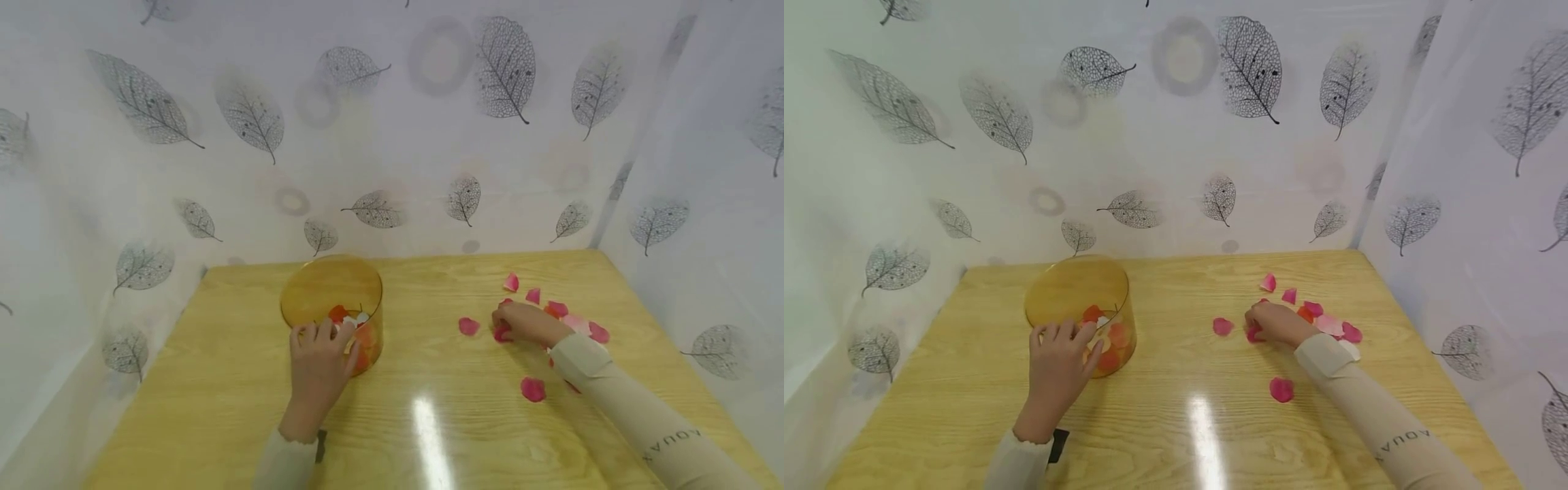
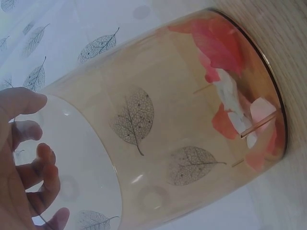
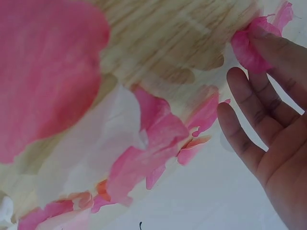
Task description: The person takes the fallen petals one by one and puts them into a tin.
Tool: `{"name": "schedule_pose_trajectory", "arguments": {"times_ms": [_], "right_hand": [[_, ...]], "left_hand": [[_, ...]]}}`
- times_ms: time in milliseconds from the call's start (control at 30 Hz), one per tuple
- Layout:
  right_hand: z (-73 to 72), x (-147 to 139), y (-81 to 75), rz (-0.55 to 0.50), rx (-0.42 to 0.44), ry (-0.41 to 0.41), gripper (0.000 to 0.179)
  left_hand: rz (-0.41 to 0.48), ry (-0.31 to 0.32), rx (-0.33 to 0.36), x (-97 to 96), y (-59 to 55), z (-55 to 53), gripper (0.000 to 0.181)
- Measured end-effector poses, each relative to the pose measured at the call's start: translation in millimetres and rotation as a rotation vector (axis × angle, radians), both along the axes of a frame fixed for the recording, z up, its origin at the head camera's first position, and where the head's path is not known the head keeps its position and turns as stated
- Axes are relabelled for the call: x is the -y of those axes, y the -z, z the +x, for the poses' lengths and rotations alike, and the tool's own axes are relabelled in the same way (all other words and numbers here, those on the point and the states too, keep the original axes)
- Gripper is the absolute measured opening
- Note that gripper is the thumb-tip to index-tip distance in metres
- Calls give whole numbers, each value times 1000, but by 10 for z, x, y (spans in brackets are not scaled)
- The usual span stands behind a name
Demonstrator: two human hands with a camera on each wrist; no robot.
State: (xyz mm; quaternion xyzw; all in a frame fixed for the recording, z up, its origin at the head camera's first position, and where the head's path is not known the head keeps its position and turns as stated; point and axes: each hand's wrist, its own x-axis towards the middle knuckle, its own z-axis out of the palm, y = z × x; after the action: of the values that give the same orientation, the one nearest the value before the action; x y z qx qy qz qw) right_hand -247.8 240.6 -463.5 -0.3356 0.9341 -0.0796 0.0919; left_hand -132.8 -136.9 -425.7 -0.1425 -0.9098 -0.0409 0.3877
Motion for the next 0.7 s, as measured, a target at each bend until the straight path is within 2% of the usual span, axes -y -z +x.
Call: {"name": "schedule_pose_trajectory", "arguments": {"times_ms": [167, 400, 500, 700], "right_hand": [[-15, 5, -22, 7, -21, -50, 17], [-23, -15, -46, -12, 23, -44, 15], [-24, -12, -72, -36, 11, -62, 14], [-75, 98, -225, -85, -37, -91, 18]], "left_hand": [[-2, 0, 16, 1, -15, -1, 29], [-6, -7, 32, -2, -8, 9, 29], [-2, -3, 24, -1, 6, 6, 29], [3, 0, 10, 3, 18, 4, 29]]}}
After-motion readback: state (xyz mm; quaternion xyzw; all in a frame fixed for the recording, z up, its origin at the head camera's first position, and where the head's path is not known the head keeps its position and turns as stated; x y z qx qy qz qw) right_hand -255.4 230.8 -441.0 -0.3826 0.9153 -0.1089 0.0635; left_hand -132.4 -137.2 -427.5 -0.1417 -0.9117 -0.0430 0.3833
